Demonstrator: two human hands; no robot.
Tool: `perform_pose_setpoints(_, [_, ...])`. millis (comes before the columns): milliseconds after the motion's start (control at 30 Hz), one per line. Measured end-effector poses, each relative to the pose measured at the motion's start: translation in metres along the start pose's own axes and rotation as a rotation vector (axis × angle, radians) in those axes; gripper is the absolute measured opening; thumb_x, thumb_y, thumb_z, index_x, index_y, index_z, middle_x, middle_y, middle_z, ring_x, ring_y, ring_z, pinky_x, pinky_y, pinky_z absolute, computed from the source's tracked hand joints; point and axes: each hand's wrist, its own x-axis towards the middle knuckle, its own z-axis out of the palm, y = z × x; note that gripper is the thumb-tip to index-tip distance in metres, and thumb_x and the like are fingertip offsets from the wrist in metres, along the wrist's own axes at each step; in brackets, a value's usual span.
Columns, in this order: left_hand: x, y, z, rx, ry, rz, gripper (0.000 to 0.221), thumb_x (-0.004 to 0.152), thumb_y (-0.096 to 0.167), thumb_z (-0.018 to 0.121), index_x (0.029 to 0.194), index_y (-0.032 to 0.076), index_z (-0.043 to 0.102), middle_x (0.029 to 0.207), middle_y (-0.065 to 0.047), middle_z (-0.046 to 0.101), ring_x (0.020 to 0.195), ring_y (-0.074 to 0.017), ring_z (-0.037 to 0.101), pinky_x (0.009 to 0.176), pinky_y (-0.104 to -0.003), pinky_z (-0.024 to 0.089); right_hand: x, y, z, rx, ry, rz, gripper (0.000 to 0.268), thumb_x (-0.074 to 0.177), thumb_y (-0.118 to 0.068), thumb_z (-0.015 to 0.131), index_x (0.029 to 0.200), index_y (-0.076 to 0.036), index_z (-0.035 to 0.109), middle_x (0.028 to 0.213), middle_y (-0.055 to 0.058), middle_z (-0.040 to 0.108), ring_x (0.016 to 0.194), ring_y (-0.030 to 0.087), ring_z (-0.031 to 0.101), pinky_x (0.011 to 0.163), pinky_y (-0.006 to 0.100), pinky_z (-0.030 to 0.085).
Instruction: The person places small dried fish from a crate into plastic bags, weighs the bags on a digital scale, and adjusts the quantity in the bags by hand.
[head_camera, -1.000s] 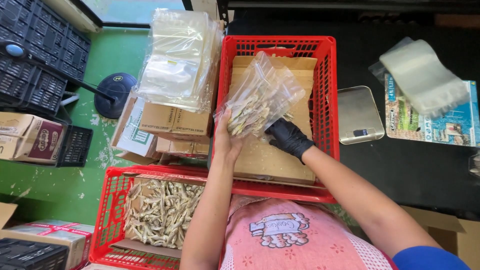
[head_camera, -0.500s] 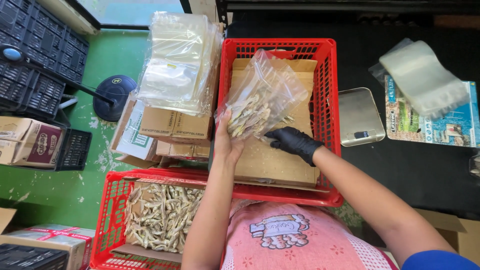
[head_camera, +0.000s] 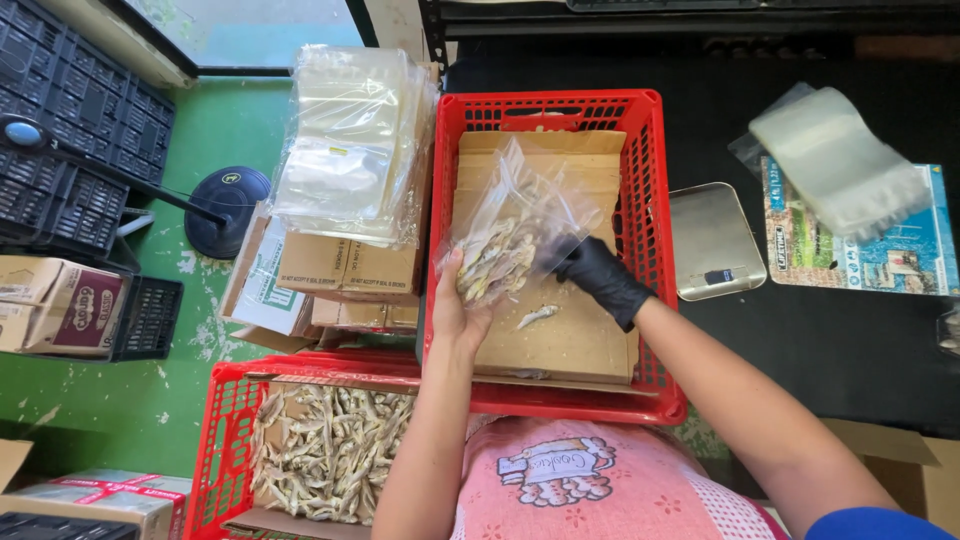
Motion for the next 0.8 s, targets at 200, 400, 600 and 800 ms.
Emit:
perform_pose_setpoints(200, [0.006,-0.016,-0.017,0.023,0.036,-0.04,0.055,0.084,0.033,0.08,0.123,-0.001,0.063,0.127,-0.024,0.068,0.116,-0.0402,0.067,0.094,-0.061,0.054,0.066,0.056,-0.034,0.373,0.163,-0.183,0.015,0.089,-0.022,0.078,0.088,-0.007,0.075,0.076,0.006,0.072,0.074,0.016,0.07,0.074,0.03,0.057])
perform_pose_setpoints(400, [0.01,-0.023,-0.026,-0.077,0.144,-0.062,0.045,0.08,0.031,0.084,0.111,0.003,0.067,0.114,-0.019,0.074,0.1,-0.0347,0.074,0.08,-0.051,0.064,0.147,0.096,-0.044,-0.472,0.51,-0.338,0.057,0.088,-0.019,0.072,0.143,-0.005,0.061,0.134,0.021,0.059,0.134,0.039,0.052,0.118,0.045,0.036])
perform_pose_setpoints(600, [0.001,-0.007,-0.002,-0.113,0.111,-0.051,0.039,0.08,0.031,0.083,0.102,0.003,0.068,0.103,-0.017,0.077,0.087,-0.0315,0.077,0.066,-0.045,0.066,0.154,0.111,0.003,-0.464,0.164,-0.185,0.035,0.087,-0.057,0.072,0.105,-0.028,0.077,0.104,0.0,0.075,0.109,0.027,0.07,0.097,0.043,0.055])
perform_pose_setpoints(800, [-0.002,-0.002,0.004,-0.065,0.124,-0.067,0.042,0.078,0.036,0.084,0.1,0.004,0.068,0.098,-0.016,0.077,0.08,-0.0313,0.077,0.057,-0.043,0.065,0.09,0.054,0.021,-0.716,0.123,-0.197,0.061,0.072,-0.05,0.087,0.11,-0.004,0.072,0.107,0.018,0.064,0.107,0.041,0.067,0.088,0.052,0.061])
